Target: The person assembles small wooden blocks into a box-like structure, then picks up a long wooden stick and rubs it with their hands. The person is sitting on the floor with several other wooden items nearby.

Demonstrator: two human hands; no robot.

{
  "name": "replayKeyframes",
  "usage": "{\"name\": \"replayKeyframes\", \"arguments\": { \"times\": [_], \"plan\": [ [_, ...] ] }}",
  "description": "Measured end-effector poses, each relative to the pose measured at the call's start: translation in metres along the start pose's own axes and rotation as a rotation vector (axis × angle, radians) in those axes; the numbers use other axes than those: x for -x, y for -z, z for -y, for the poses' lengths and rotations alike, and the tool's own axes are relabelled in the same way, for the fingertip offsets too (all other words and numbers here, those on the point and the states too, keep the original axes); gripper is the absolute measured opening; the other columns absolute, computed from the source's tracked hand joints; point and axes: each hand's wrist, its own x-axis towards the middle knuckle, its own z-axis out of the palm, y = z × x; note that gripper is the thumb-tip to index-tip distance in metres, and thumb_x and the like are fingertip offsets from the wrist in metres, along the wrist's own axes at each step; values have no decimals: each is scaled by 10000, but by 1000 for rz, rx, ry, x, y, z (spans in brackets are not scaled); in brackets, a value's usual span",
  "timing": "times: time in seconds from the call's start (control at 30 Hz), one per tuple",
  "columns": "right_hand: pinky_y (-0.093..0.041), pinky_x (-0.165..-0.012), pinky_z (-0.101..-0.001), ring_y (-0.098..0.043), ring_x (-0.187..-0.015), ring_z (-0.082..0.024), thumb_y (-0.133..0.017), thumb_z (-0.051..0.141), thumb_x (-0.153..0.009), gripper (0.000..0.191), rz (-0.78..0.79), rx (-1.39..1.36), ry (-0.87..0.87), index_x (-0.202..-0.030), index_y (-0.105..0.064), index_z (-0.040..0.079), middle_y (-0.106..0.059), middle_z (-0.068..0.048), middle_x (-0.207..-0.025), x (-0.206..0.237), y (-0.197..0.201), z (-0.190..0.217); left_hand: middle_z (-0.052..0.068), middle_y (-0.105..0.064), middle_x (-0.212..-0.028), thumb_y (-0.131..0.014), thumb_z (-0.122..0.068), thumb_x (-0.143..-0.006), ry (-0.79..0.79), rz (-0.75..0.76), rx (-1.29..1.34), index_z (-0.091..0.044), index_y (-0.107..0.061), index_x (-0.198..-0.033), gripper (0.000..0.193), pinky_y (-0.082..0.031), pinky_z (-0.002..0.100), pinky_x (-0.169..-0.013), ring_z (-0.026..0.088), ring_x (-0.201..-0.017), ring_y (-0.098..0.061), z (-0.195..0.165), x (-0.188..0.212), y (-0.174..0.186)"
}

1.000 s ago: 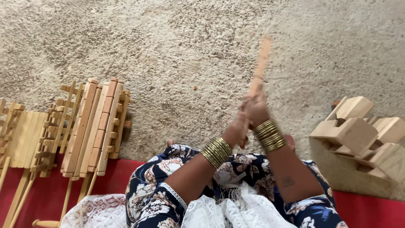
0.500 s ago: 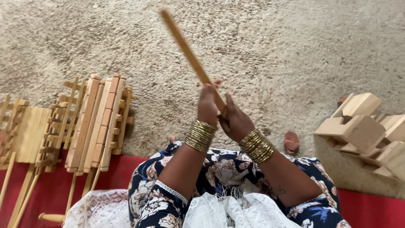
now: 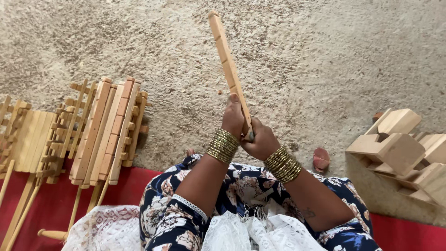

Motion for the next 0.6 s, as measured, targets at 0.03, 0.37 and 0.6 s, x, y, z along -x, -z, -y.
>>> {"name": "replayKeyframes", "arguments": {
  "times": [0.03, 0.37, 0.6],
  "plan": [
    [-602, -631, -245, -676, -634, -108, -746, 353, -811, 602, 27, 7, 26, -1273, -571, 8, -728, -68, -840, -1, 4, -2, 53, -551, -712, -305, -466, -1080, -9, 3, 31, -2, -556, -1102, 527, -507, 275, -478, 147, -572, -562, 3, -4, 4],
    [-521, -467, -206, -533, -549, -55, -847, 367, -733, 811, 152, -254, 65, -1368, -479, 21, -596, 13, -727, -14, 28, -28, 73, -612, -728, -326, -440, -1080, 81, -44, -11, 24, -630, -1050, 555, -532, 284, -495, 156, -587, -607, 18, -25, 14],
    [-527, -491, -220, -511, -551, -93, -749, -16, -656, 971, 73, -684, 183, -1499, -272, 57, -558, -35, -764, -14, 19, -46, 78, -668, -815, -383, -392, -1048, 76, -68, -3, -26, -633, -1133, 452, -545, 234, -525, 130, -638, -640, 20, -18, 3]
  ]
}}
